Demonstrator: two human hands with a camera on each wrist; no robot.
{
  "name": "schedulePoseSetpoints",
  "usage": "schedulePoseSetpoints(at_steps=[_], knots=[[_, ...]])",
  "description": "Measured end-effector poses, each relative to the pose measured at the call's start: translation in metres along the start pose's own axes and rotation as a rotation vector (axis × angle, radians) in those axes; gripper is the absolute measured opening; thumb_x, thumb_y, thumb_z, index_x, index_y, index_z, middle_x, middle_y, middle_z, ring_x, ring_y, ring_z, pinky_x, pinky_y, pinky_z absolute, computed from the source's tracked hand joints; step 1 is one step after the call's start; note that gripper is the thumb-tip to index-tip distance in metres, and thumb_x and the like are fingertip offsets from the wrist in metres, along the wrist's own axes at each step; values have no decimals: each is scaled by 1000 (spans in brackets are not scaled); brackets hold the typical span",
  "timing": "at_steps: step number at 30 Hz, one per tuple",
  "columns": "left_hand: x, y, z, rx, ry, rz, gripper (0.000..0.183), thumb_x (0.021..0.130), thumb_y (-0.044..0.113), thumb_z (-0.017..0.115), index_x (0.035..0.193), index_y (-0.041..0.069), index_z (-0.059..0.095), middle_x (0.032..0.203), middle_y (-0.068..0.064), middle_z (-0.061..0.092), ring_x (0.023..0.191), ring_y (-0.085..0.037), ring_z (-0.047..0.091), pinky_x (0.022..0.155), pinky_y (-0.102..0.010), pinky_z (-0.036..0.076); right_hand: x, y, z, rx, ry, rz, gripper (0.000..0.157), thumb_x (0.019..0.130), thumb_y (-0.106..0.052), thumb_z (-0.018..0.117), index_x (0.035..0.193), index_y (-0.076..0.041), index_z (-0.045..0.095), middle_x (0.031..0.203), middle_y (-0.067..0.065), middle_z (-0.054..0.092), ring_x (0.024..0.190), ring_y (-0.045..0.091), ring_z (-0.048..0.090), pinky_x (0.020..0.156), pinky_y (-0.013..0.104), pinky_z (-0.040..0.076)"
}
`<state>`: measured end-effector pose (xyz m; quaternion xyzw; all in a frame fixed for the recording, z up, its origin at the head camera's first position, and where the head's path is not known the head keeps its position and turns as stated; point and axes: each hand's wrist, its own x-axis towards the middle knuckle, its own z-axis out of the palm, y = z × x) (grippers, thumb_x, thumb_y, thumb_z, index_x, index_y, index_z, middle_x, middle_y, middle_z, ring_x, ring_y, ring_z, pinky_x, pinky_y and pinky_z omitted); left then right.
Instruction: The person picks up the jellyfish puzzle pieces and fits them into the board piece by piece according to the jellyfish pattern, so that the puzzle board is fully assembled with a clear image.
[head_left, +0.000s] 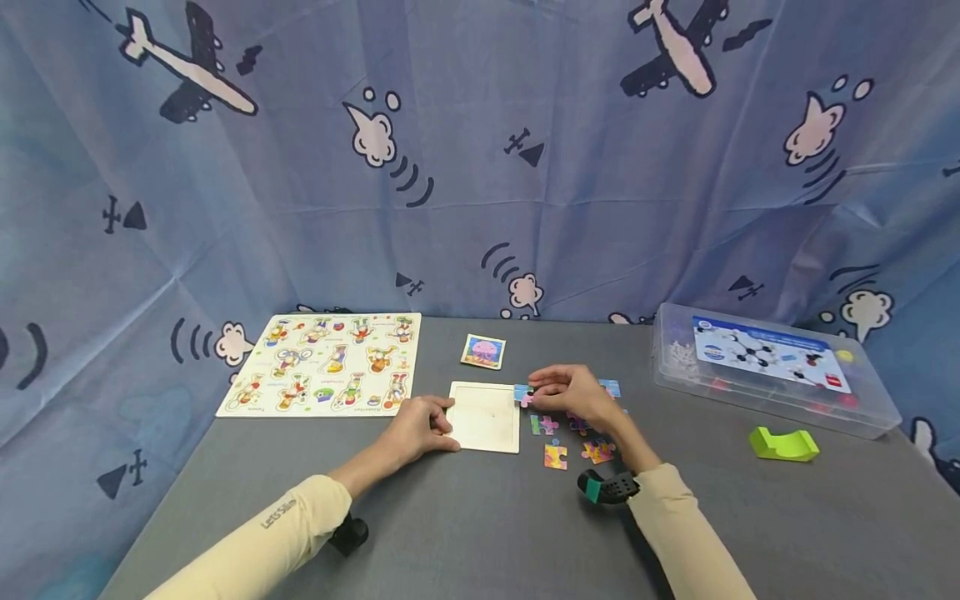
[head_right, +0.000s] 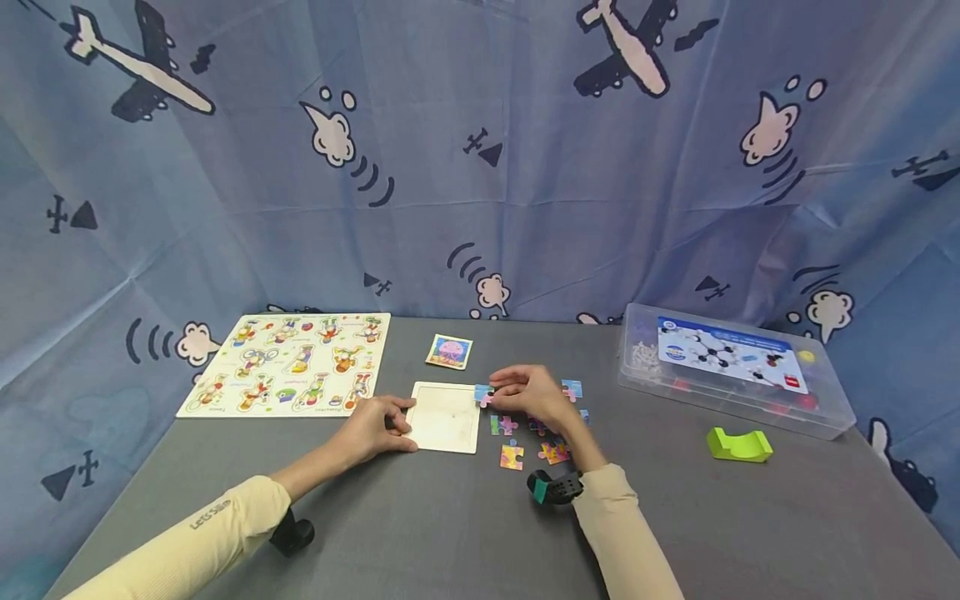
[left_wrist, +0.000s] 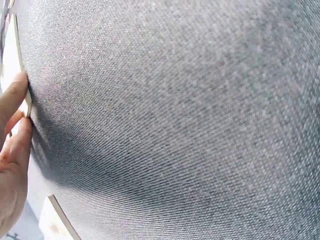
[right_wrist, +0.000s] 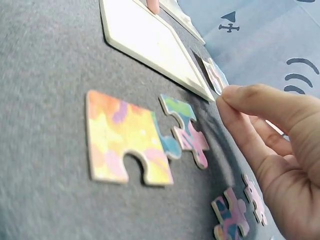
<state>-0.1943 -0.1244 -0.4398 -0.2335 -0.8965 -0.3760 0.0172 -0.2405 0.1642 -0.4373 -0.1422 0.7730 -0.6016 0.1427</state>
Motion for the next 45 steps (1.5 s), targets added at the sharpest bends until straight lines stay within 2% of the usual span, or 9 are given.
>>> schedulePoseSetpoints(at_steps=[9,23,31,39,45], knots=[[1,0,0,-5,5,-43,19,61,6,89,66,4,71,113,-20,67,105,-31,64,75,-33,50,7,-2,11,-2,5,1,41,82,3,72,120,11,59,116,24,63,84,11,64,74,22,52],[3,3,-2,-7,-6,-40,20,61,5,89,65,1,70,111,-21,67,106,-32,64,77,-36,50,20,0,29,63,14,-31,40,81,7,71,119,15,57,115,28,63,83,11,65,74,24,52],[2,2,-2,-36,-25,-35,19,63,5,88,68,0,71,112,-22,66,107,-34,63,74,-33,50,22,-2,39,24,33,-39,38,82,5,71,117,13,59,112,26,64,83,11,65,72,22,52],[2,0,-2,-38,-27,-39,20,63,6,88,66,3,68,114,-22,65,105,-33,63,71,-30,49,25,-4,52,-85,73,-106,34,81,2,73,114,10,63,104,22,68,88,26,67,67,19,50],[2,0,-2,-46,-22,-34,20,63,8,88,67,2,69,114,-21,66,104,-33,64,72,-29,49,28,-6,61,-92,86,-99,33,79,4,74,110,9,65,102,21,69,85,22,67,66,18,49]])
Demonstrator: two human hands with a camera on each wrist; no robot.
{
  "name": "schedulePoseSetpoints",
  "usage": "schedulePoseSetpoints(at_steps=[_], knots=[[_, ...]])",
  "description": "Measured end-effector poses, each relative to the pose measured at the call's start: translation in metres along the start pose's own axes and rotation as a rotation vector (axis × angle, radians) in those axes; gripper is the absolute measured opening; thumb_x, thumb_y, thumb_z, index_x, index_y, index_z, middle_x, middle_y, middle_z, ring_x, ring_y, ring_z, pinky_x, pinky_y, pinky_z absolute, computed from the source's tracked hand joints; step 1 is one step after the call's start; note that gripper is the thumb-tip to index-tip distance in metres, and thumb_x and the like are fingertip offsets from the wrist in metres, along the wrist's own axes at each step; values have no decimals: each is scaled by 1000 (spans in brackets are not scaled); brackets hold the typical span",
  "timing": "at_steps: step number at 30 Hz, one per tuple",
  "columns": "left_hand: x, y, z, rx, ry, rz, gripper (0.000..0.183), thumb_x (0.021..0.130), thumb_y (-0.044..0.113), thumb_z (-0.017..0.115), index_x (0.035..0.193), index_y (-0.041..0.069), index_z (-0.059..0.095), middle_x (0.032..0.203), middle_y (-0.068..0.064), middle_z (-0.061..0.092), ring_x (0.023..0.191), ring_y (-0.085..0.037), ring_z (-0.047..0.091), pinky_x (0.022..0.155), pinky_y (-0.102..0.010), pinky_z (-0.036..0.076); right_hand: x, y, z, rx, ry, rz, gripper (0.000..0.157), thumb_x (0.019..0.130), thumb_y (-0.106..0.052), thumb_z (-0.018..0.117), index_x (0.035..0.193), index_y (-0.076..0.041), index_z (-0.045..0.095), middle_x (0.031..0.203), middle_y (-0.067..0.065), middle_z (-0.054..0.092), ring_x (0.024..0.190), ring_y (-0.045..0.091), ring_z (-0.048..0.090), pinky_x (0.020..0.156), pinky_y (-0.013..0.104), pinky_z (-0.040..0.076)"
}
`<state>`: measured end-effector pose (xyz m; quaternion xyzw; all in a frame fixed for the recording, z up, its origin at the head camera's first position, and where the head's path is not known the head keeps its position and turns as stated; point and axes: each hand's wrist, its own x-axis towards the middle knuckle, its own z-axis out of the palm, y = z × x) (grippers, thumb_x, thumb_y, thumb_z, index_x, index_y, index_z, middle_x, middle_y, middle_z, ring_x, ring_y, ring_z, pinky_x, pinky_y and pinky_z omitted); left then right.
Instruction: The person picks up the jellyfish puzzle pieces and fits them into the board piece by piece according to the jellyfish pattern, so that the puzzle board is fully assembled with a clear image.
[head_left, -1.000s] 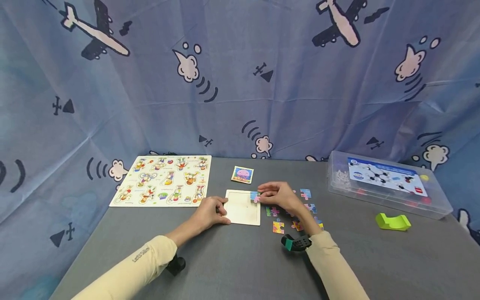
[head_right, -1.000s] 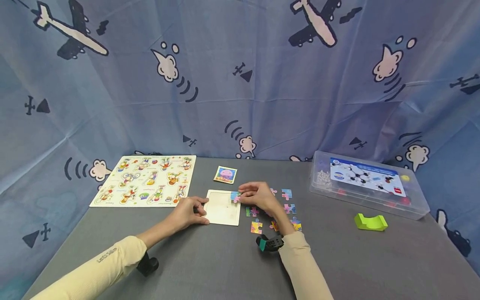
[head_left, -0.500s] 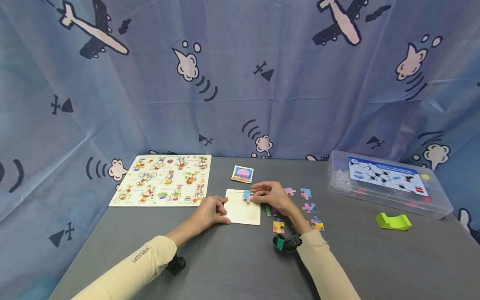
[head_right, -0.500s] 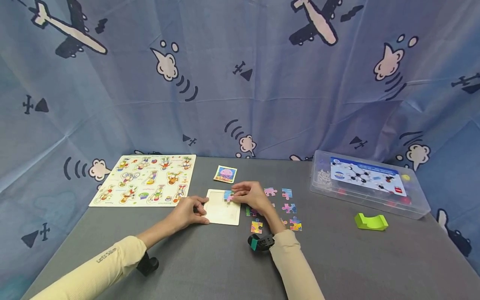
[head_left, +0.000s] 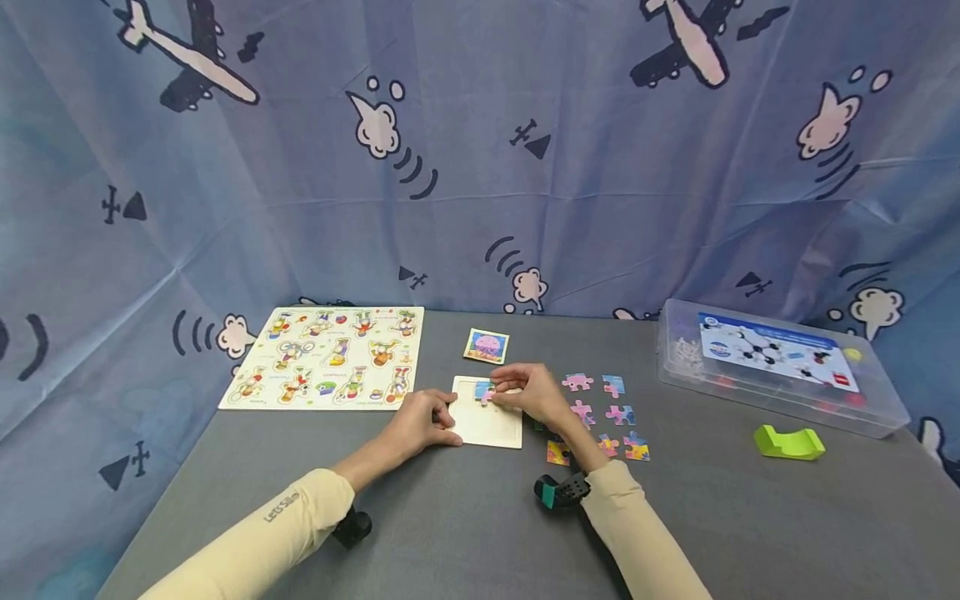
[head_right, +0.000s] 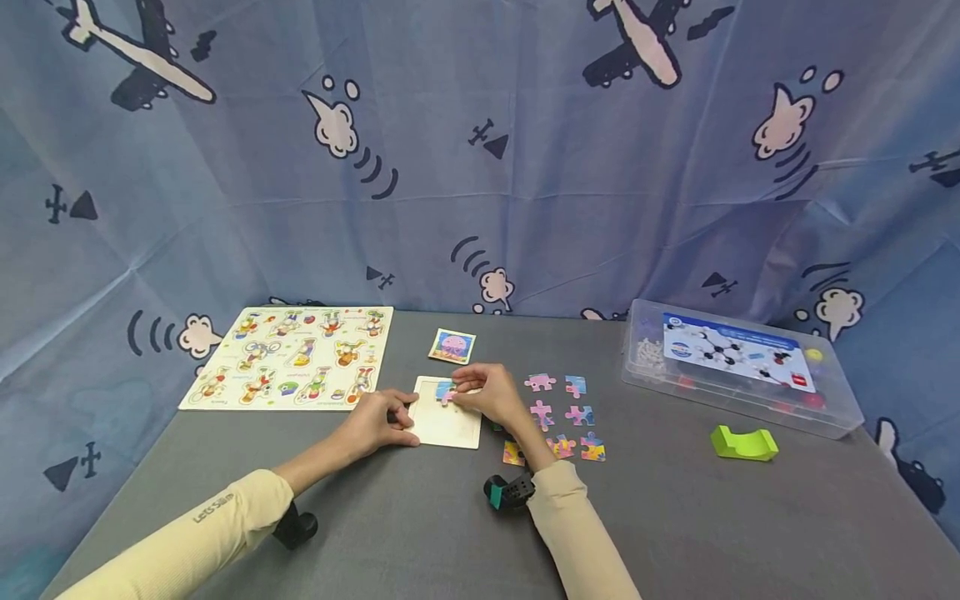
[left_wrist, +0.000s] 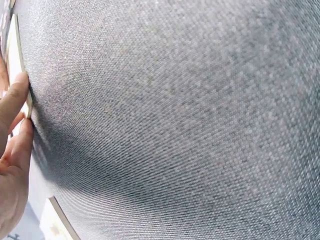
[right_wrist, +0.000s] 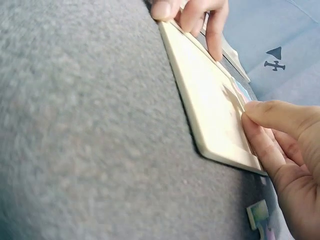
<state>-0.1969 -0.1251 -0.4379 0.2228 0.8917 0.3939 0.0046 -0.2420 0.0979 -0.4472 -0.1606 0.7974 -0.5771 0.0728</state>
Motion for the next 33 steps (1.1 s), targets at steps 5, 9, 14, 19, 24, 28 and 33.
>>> schedulePoseSetpoints(at_steps=[5,9,14,19,24,28,33], knots=[[0,0,0,-8,6,-1,20,63,8,88,67,2,69,113,-21,66,104,-33,64,74,-31,50,2,0,6,-12,18,0,31,79,5,74,108,9,66,100,20,70,83,20,67,66,19,50],[0,0,0,-6,4,-12,21,63,7,88,67,2,69,112,-21,66,105,-33,64,75,-32,50,4,1,12,-46,34,-23,29,78,5,75,106,9,68,97,20,71,82,21,68,66,19,50],[1,-1,0,-20,0,-18,21,63,8,88,68,1,69,113,-21,66,105,-33,63,75,-31,50,5,-1,17,-90,51,-38,29,77,4,76,105,8,69,97,19,71,80,21,68,66,19,50],[1,-2,0,-19,0,-15,21,63,9,88,68,2,69,112,-21,66,104,-32,64,74,-29,50,5,-5,19,-118,73,-22,31,74,6,77,104,6,69,95,17,72,78,19,68,65,19,49],[1,-3,0,-17,4,-15,22,62,8,89,67,2,68,112,-21,66,103,-31,64,74,-30,50,7,-7,24,-180,107,-45,27,72,5,78,98,5,70,89,14,72,75,18,68,62,18,47],[1,-3,1,-12,-2,-6,22,62,8,89,68,1,69,112,-21,66,103,-33,64,73,-30,51,8,-8,29,-191,141,-36,25,72,5,78,95,3,71,86,12,72,73,17,68,59,17,46],[1,-3,1,-12,4,0,21,62,8,88,68,1,70,111,-21,66,103,-33,64,72,-29,50,10,-7,35,-195,176,-45,23,71,6,77,93,3,71,85,12,72,72,18,68,59,17,46]])
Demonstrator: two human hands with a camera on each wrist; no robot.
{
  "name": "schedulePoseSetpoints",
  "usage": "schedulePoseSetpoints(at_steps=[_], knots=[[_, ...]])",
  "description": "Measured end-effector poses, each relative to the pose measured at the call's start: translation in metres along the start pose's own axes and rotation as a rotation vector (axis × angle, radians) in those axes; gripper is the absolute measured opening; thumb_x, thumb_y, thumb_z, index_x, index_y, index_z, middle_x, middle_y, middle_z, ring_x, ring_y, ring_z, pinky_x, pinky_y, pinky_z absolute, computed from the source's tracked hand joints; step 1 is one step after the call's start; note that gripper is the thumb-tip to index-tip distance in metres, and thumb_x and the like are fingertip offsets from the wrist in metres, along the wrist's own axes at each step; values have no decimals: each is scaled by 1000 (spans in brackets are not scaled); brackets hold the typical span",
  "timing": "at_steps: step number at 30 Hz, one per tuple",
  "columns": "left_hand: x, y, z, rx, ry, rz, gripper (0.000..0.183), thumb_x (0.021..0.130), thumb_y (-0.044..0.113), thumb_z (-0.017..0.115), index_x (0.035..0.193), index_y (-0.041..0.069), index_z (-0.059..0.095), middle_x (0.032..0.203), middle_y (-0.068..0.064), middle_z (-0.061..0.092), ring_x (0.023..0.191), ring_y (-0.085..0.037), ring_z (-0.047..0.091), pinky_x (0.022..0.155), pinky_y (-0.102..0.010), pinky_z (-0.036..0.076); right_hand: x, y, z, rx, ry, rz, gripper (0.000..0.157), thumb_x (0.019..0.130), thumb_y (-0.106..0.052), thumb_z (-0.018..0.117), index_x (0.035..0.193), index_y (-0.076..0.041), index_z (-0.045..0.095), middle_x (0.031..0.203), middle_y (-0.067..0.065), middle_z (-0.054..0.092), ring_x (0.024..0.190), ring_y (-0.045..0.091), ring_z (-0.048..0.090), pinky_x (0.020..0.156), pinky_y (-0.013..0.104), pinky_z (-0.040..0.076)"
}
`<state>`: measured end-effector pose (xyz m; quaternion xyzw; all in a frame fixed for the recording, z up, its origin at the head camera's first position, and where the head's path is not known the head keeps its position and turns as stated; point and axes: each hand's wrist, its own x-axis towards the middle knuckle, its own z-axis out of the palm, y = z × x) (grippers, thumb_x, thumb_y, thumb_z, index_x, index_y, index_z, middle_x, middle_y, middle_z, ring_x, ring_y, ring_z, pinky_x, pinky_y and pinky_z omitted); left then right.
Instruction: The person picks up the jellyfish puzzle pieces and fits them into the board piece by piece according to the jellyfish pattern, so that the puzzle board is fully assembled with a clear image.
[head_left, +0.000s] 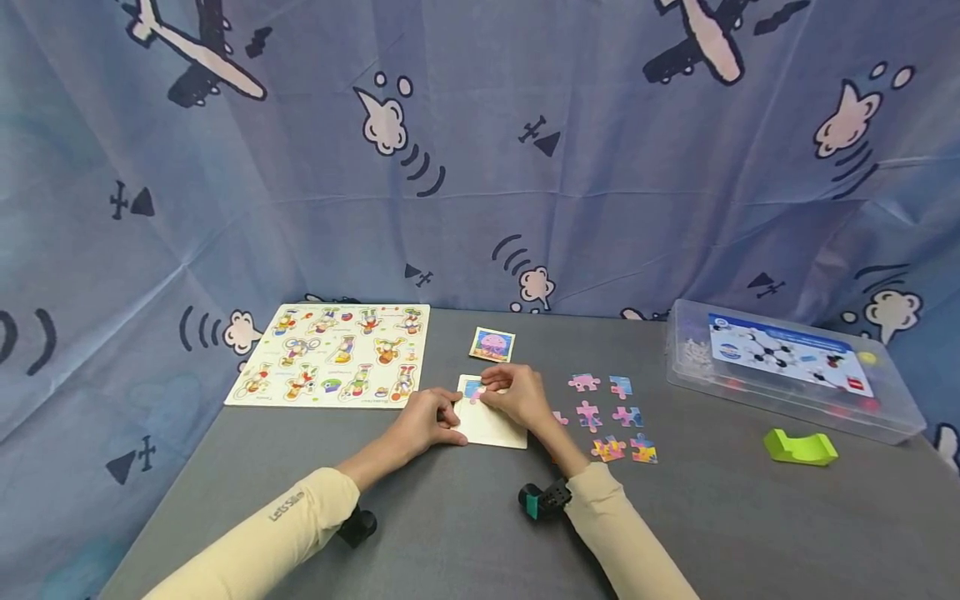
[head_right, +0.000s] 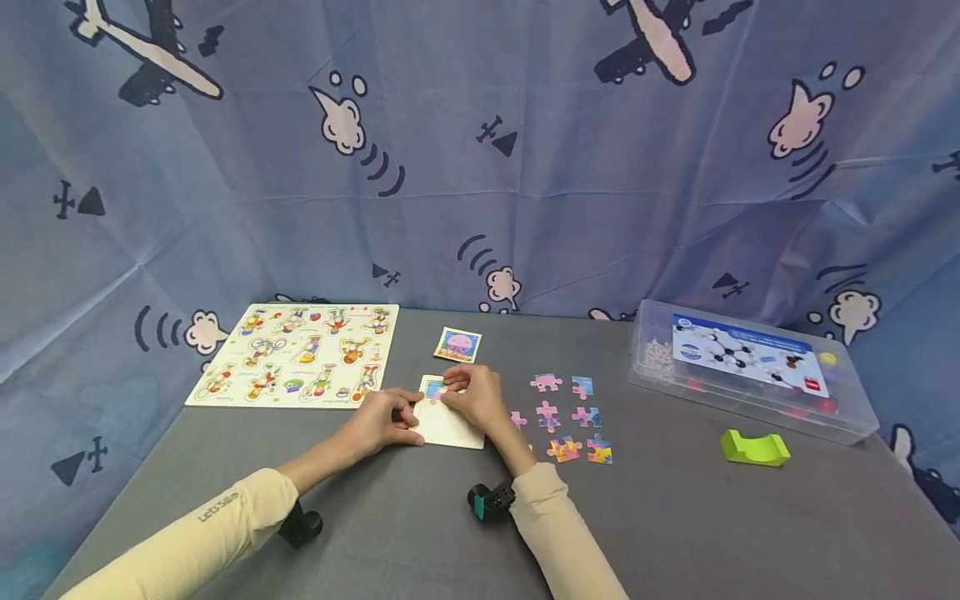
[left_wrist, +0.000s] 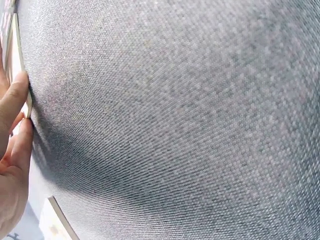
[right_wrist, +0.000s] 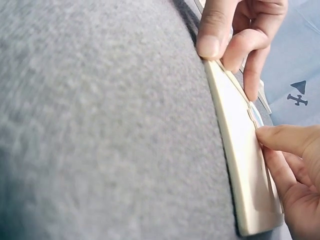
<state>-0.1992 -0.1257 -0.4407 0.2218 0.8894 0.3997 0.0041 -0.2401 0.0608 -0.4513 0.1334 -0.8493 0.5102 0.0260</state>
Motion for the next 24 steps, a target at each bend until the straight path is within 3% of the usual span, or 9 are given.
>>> schedulePoseSetpoints(at_steps=[9,24], knots=[[0,3,1,2,12,8,21,63,8,88,67,1,69,110,-22,66,103,-34,64,76,-32,51,-1,-2,3,52,10,-49,23,72,12,73,94,7,68,85,17,71,76,25,69,64,22,51],[-1,5,-2,15,-8,10,22,64,8,88,67,1,68,110,-23,66,107,-35,62,80,-39,49,-7,9,-18,313,-74,43,36,79,12,70,114,13,60,106,29,64,94,36,66,75,24,52]])
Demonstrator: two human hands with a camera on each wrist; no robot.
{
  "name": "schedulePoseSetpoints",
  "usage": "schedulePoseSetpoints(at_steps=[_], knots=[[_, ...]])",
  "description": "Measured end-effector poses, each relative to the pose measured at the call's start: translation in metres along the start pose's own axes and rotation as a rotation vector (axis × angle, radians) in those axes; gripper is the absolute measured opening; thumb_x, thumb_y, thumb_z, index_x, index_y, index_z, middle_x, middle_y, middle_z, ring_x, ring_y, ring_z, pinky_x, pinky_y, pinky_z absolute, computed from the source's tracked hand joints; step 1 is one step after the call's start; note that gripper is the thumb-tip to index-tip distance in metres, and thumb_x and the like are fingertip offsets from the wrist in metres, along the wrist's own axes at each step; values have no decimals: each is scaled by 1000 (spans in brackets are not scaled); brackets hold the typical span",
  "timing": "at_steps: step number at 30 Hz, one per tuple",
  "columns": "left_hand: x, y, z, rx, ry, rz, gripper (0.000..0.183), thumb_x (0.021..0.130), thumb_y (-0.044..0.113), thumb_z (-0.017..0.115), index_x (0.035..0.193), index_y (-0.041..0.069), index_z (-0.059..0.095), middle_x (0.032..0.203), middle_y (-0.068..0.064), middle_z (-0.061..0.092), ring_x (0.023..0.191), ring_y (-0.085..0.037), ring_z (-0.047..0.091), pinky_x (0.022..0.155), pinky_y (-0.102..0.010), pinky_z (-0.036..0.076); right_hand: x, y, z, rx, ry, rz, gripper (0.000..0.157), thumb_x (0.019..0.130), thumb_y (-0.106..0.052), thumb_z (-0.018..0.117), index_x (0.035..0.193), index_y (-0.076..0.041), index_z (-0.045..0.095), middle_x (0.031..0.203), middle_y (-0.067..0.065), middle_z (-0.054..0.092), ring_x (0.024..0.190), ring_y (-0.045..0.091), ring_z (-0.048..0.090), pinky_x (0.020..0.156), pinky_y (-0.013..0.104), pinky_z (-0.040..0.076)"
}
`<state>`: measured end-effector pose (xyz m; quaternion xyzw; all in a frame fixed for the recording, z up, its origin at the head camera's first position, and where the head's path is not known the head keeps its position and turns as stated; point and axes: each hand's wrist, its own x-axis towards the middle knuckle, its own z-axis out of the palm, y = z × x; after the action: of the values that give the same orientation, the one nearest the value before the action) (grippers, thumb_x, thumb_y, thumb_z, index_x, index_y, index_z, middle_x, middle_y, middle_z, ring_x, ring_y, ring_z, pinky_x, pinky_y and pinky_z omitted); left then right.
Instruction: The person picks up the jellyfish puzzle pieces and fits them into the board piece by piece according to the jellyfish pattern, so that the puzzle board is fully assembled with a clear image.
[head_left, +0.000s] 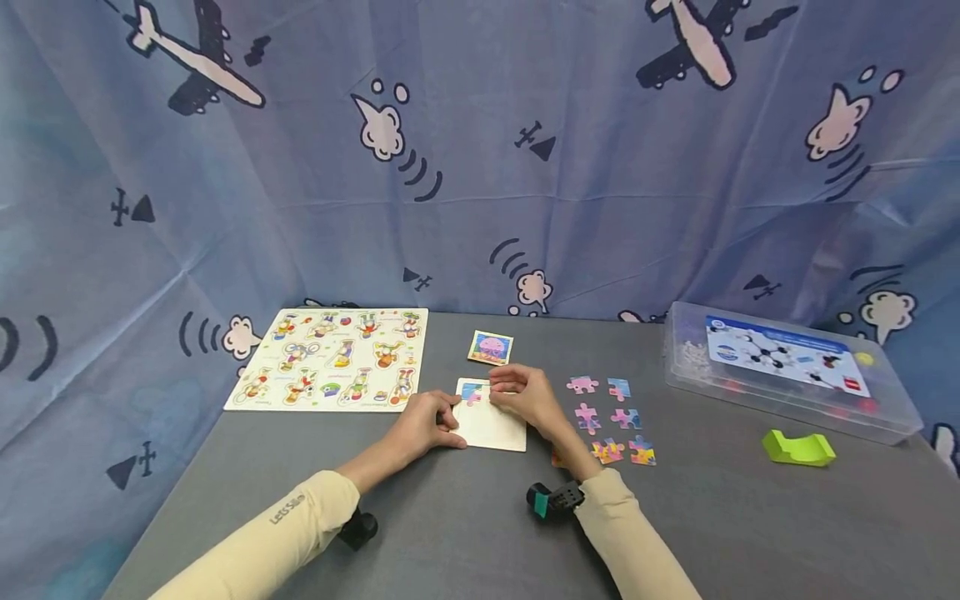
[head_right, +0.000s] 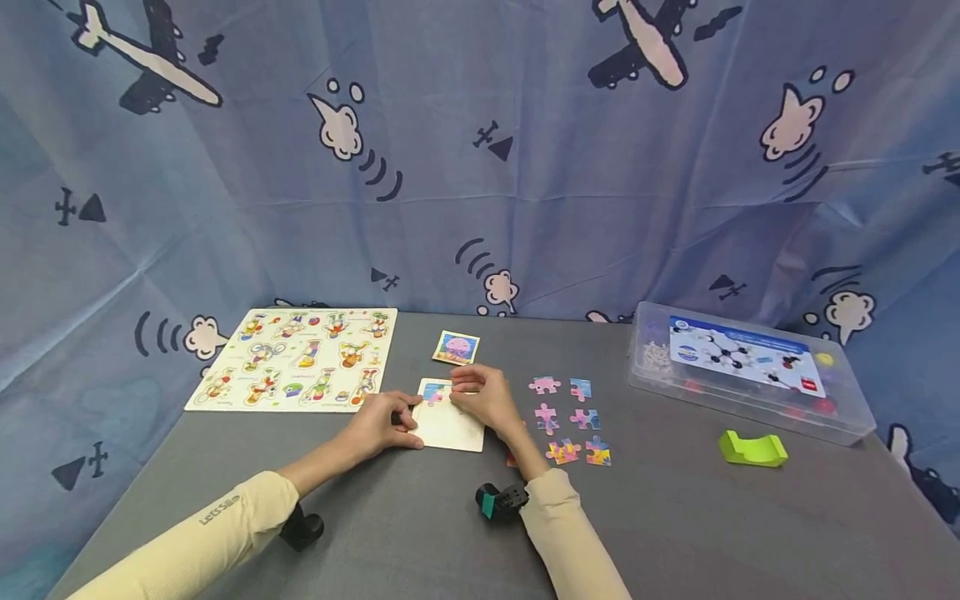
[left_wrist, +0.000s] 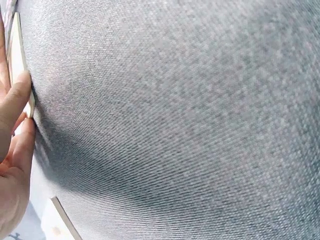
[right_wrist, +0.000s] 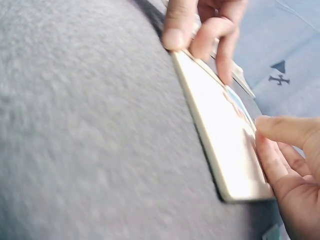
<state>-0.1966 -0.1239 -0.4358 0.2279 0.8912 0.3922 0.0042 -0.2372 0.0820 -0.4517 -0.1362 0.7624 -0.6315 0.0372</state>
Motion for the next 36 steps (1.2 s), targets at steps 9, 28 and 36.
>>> schedulePoseSetpoints(at_steps=[9,28,36], knots=[[2,1,-2,18,-11,-10,22,64,8,88,67,1,67,111,-23,66,108,-36,61,83,-42,49,-1,1,-27,36,-46,17,37,84,9,67,119,14,57,113,31,61,96,28,67,77,22,52],[2,1,-2,57,-11,-20,24,61,7,89,61,4,65,108,-22,68,104,-35,63,85,-43,49,-13,11,-97,-22,-69,18,41,86,8,65,123,17,51,121,36,55,102,27,66,81,21,51],[4,3,-1,49,-14,-28,25,60,6,89,61,4,65,108,-22,68,104,-34,64,83,-42,49,-21,11,-130,-129,-58,1,39,86,8,64,123,13,54,121,33,57,101,32,65,78,20,51]])
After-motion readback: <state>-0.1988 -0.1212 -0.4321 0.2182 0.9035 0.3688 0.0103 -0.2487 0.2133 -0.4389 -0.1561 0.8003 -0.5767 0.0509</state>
